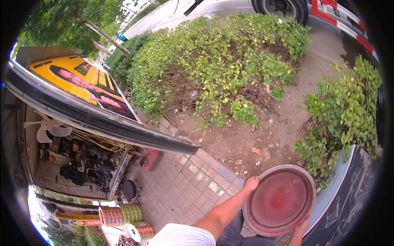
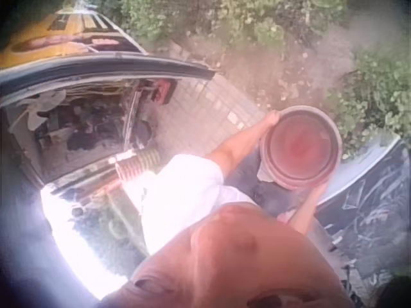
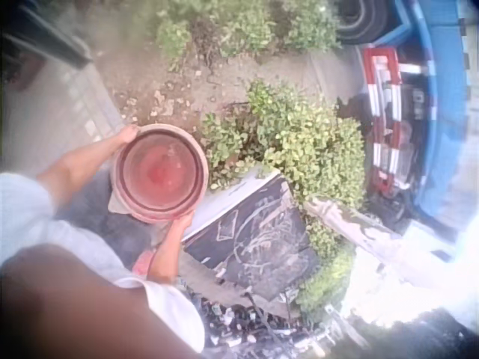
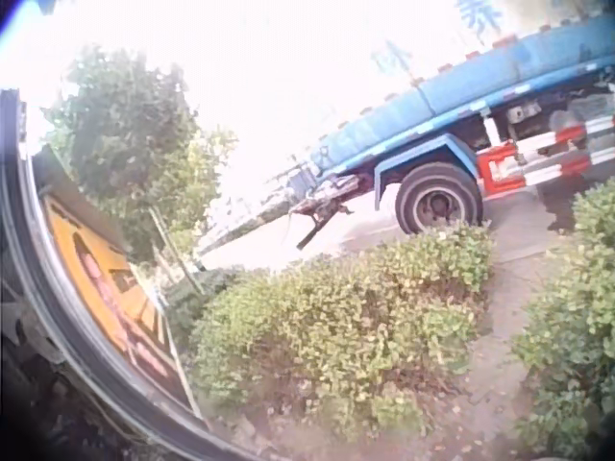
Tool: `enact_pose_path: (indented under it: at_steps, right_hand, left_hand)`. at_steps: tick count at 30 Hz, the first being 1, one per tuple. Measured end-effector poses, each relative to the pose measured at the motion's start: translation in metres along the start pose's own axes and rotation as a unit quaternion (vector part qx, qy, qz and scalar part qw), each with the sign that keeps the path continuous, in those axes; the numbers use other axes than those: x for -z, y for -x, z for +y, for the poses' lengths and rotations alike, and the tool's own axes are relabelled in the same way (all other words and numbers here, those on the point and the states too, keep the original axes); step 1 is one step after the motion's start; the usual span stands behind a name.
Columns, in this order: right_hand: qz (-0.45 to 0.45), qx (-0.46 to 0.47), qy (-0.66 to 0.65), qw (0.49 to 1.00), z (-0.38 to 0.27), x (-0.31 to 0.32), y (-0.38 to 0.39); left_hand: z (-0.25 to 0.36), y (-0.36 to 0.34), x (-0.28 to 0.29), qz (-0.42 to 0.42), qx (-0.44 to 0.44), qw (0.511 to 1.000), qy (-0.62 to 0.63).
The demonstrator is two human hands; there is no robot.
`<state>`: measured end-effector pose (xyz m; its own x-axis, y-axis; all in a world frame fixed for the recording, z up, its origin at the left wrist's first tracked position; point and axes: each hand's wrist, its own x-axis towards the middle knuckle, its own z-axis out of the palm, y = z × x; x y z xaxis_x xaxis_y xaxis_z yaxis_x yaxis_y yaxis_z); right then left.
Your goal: The person removes a tire from a scooter, inflates it with a hand pump, and submerges it in a basin of water to check for air leaks. The person manipulates the tire and pump throughout the process.
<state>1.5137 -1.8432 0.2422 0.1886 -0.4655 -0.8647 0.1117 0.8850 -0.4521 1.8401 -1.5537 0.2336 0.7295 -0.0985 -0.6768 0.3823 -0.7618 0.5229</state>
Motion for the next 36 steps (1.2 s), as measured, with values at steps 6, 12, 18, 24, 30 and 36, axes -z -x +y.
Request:
enact_pose_path:
  at_steps: [6,12,18,24,30,36]
  right_hand:
    - [-0.136,0.001,0.086,0.987,-0.033,-0.086,0.007]
    - [-0.196,0.044,0.23,0.952,-0.03,-0.24,0.032]
    - [-0.259,0.049,0.348,0.9,0.0,-0.368,0.065]
    - [-0.33,0.014,0.417,0.847,0.034,-0.445,0.123]
    - [-0.366,-0.029,0.498,0.785,0.069,-0.465,0.186]
    - [-0.41,-0.012,0.586,0.699,0.127,-0.448,0.244]
  left_hand:
    - [-0.007,0.039,0.089,0.017,0.054,0.992,0.116]
    - [-0.041,0.061,0.139,0.113,0.118,0.933,0.32]
    - [-0.067,0.121,0.179,0.194,0.146,0.859,0.451]
    - [-0.085,0.187,0.186,0.244,0.218,0.788,0.522]
    - [-0.151,0.251,0.153,0.242,0.19,0.755,0.579]
    - [-0.146,0.348,0.134,0.311,0.245,0.653,0.645]
